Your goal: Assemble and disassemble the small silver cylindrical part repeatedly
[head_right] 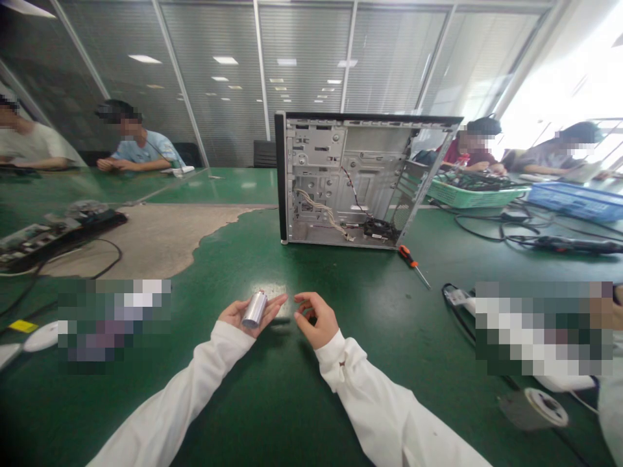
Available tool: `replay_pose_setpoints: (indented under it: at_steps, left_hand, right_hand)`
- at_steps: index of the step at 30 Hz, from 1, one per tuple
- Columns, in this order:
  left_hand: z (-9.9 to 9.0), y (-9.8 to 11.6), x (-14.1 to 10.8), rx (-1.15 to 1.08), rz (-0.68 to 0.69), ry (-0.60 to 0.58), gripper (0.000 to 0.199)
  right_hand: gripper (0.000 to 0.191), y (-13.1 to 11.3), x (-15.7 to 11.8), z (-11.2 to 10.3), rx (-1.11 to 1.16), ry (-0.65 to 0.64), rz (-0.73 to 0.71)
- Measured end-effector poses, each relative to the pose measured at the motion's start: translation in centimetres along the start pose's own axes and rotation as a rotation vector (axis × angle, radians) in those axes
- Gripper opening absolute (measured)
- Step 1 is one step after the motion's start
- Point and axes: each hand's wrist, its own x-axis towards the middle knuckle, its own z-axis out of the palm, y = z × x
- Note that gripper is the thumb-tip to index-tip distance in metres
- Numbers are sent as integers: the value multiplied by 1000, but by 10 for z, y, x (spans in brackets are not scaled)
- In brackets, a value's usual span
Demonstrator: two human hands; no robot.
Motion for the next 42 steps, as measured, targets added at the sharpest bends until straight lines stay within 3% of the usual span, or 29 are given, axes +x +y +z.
replay_pose_setpoints:
  at_steps: [8,11,17,21,28,34,42]
  left_hand:
    - [-3,-4,1,108,-47,33,21]
    - [-3,-10,3,139,-91,70,19]
    - [-9,-26,11,228,-55,90,13]
    - [-5,-28,10,225,-115,117,9]
    - [-1,-22,3,255,-241,-82,22]
    - [-4,-18,5,242,-209,-39,28]
    - [-1,-16,3,239,-135,25,28]
  right_hand:
    - [35,-32,-12,5,-383,-43,-386]
    - [35,-38,-14,9,-495,-106,-464]
    - [43,-42,-13,9,-550,-186,-579]
    - [47,-43,-14,7,-542,-183,-599]
    - [50,-33,-12,8,-509,54,-598]
    - [51,-30,-8,2,-517,163,-550]
    - [45,-10,-1,-2,-425,309,-307]
